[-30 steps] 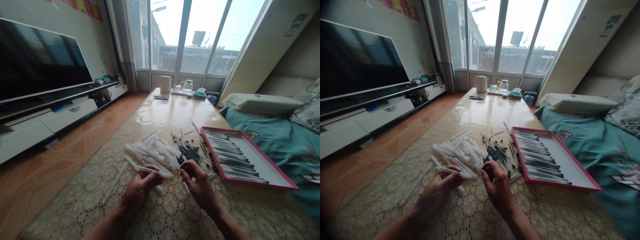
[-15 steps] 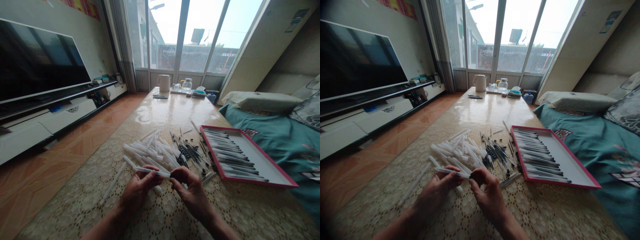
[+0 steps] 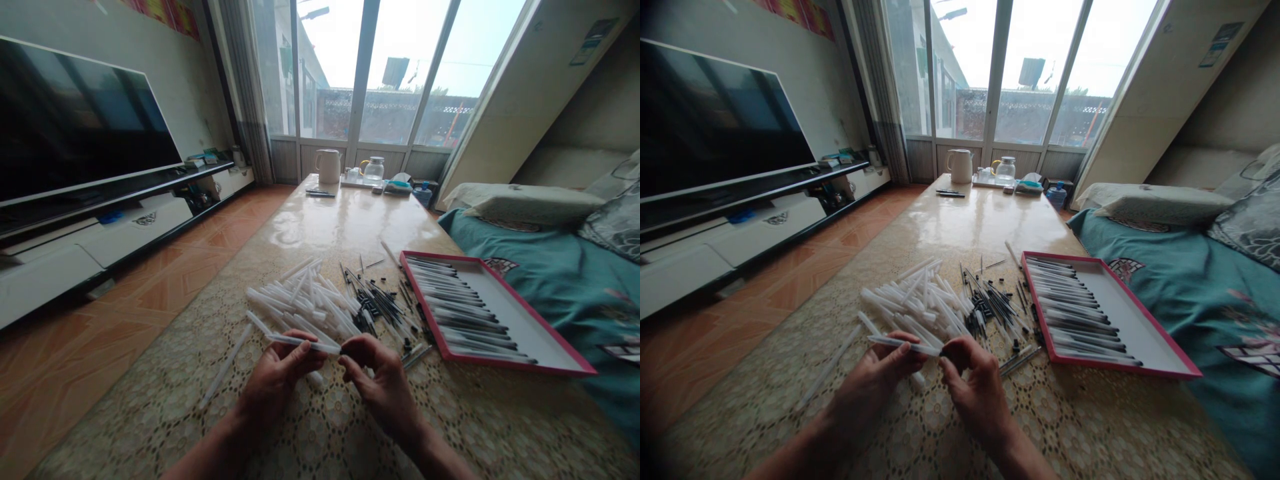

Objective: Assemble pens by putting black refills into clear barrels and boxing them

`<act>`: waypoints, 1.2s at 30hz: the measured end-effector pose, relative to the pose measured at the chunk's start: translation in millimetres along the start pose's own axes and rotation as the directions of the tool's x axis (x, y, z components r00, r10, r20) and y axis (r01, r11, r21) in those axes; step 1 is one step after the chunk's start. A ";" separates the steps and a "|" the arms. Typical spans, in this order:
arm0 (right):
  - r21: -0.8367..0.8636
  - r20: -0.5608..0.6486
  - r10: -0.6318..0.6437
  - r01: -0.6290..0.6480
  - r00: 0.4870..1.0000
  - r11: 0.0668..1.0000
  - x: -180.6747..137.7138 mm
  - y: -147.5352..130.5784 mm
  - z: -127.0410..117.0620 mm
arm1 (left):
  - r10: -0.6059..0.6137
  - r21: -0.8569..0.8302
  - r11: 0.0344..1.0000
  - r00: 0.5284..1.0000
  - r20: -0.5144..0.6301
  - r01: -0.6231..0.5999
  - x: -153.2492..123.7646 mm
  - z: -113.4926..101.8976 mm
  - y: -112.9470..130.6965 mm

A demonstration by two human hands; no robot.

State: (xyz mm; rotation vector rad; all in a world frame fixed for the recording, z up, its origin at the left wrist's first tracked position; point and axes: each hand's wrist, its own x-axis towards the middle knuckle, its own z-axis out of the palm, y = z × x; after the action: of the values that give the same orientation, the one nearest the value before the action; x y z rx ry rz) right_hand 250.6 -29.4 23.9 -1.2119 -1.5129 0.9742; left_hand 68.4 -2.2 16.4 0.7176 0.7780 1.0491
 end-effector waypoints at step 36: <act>-0.275 0.110 -0.054 0.083 0.992 0.958 0.3 4.9 -3.6 | -0.009 0.017 1.000 1.000 0.006 0.009 0.0 1.6 1.4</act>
State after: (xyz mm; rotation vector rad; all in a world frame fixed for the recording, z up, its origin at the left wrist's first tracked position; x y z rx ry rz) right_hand 255.3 -28.1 20.2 -1.3120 -1.8083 0.8048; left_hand 69.1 -2.0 18.4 0.7305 0.7844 1.0325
